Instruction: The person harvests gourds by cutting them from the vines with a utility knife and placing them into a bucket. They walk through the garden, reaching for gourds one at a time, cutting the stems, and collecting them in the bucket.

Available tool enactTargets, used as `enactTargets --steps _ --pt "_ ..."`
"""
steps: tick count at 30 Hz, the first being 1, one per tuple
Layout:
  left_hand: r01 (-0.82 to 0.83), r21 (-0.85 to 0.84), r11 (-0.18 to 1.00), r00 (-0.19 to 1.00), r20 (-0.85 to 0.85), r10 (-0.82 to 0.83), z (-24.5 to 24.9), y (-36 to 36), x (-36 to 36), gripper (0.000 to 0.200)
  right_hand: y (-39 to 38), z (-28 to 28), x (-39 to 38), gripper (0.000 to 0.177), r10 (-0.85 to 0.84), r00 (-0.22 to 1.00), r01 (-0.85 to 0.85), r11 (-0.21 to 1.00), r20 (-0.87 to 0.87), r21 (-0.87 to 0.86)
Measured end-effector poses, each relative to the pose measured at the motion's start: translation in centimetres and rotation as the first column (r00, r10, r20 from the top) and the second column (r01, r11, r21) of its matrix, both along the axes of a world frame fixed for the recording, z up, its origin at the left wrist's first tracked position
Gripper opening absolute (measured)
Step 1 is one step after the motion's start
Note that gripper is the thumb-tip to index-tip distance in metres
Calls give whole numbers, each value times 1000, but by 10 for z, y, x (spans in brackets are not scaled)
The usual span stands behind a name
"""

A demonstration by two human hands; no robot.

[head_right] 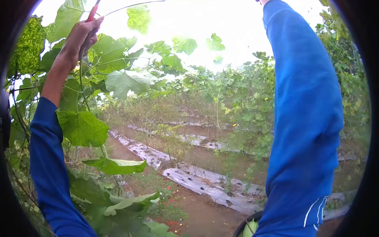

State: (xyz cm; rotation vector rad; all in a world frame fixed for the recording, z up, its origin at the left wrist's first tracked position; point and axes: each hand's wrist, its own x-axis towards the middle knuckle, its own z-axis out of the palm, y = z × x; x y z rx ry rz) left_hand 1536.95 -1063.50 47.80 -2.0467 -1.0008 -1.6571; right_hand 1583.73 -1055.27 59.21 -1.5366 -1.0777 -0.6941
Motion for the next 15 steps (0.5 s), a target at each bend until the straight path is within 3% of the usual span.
enactTargets --steps 1,2,3,8,11,13,15 --pt "-13 -40 999 998 -60 11 1 1 2 38 6 -5 10 51 -186 979 201 935 78 -291" --pt "11 -12 1000 997 -79 -12 3 4 1 38 26 5 14 58 -391 916 394 829 93 -397" --pt "42 -13 999 997 -70 -43 8 9 -3 38 25 -7 9 50 -340 930 369 856 143 -362" --pt "128 38 991 992 -13 -128 11 28 -3 36 14 -31 0 48 -291 910 321 945 296 -58" --pt "115 87 989 993 9 -117 15 31 -2 35 7 -40 -2 47 -310 865 254 949 394 189" --pt "2 -13 1000 1000 3 -2 10 19 3 35 -1 -42 -8 46 -334 826 206 928 454 309" --pt "10 6 1000 1000 -10 -10 14 31 2 35 -30 -60 -45 47 -99 960 126 988 262 -87"
